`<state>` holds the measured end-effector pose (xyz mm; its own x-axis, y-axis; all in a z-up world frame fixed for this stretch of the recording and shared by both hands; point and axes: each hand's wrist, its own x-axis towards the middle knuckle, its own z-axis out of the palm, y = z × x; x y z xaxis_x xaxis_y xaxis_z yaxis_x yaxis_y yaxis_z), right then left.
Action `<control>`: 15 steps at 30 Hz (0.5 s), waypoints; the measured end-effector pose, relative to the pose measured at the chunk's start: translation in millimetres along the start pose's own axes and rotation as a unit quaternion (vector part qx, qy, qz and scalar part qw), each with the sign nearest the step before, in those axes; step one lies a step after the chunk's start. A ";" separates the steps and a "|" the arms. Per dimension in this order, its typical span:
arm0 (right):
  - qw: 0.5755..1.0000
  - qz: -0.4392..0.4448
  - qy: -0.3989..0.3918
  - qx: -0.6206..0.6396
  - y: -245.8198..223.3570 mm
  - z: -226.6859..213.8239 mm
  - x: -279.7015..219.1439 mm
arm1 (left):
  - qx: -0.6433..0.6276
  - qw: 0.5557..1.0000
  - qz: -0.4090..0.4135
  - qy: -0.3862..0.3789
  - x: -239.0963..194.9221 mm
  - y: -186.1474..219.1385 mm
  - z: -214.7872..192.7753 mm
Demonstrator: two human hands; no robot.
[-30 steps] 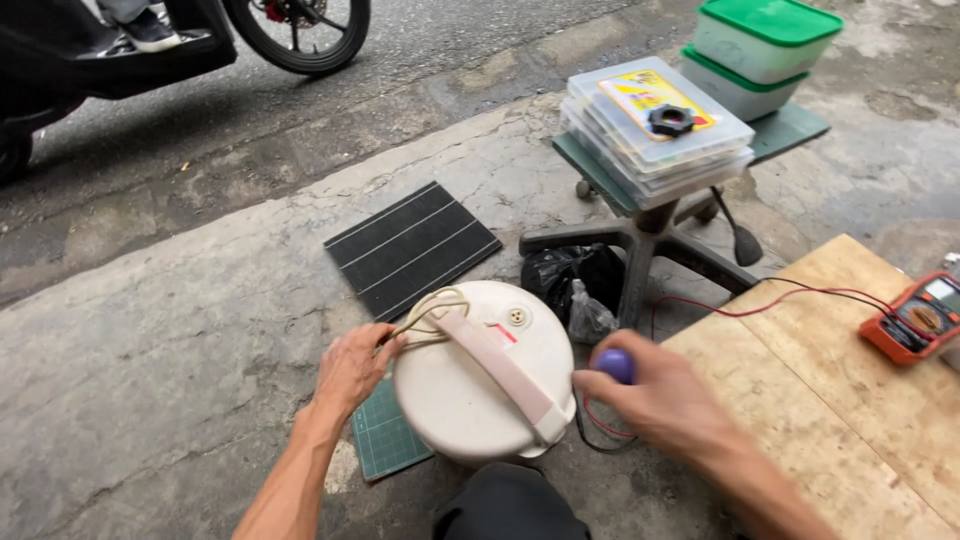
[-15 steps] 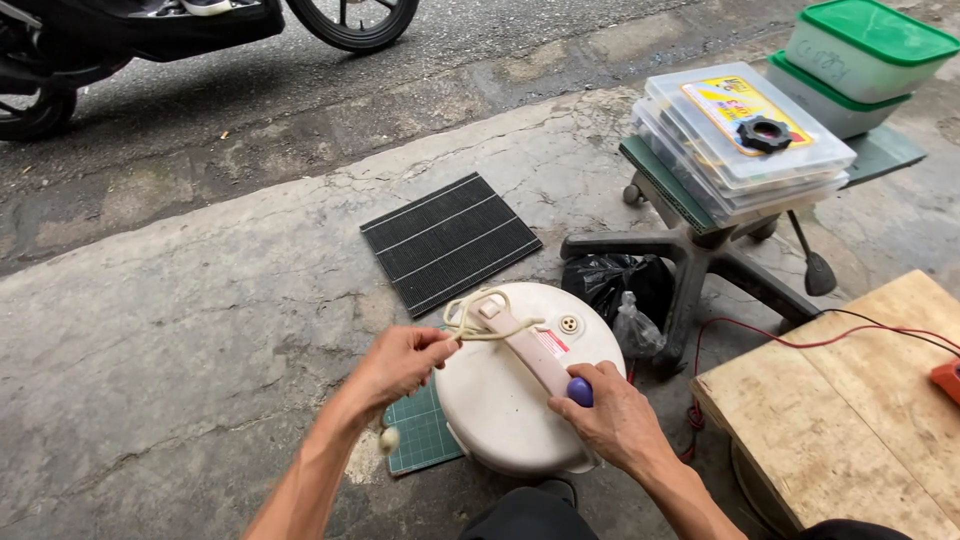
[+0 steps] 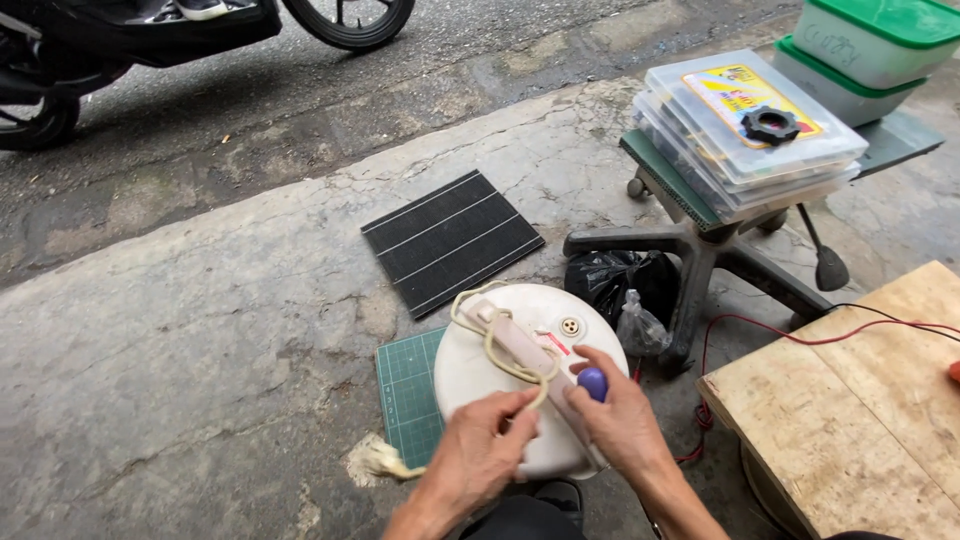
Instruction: The person disassembles a white electric appliance, likely a fan, by removing the bottom cover with a screwdriver. They then proceed to unscrew and remove internal components, including a motor and wiring, from the main housing.
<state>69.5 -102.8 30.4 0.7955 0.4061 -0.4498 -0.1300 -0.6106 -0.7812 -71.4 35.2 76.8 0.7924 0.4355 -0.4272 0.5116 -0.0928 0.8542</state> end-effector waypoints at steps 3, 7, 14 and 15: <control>0.989 0.034 0.022 0.142 -25.9 -5.3 -24.7 | -0.149 0.985 -0.014 -0.090 -1.5 -2.5 17.5; 0.954 0.096 0.015 0.282 -23.4 -8.2 -51.8 | -0.406 0.896 0.015 -0.178 19.3 -11.3 31.0; 0.935 0.016 -0.143 0.324 72.9 -8.2 -48.3 | -0.501 0.856 -0.017 -0.128 33.8 28.5 30.4; 0.944 0.014 -0.063 0.324 71.4 -18.6 -47.7 | -0.329 0.943 0.020 -0.045 34.2 21.3 27.6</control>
<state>33.3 -178.4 4.1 0.7154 0.4984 -0.4897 -0.5167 -0.0944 -0.8509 -24.2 23.4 72.3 0.8464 0.3632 -0.3896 0.1878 0.4810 0.8564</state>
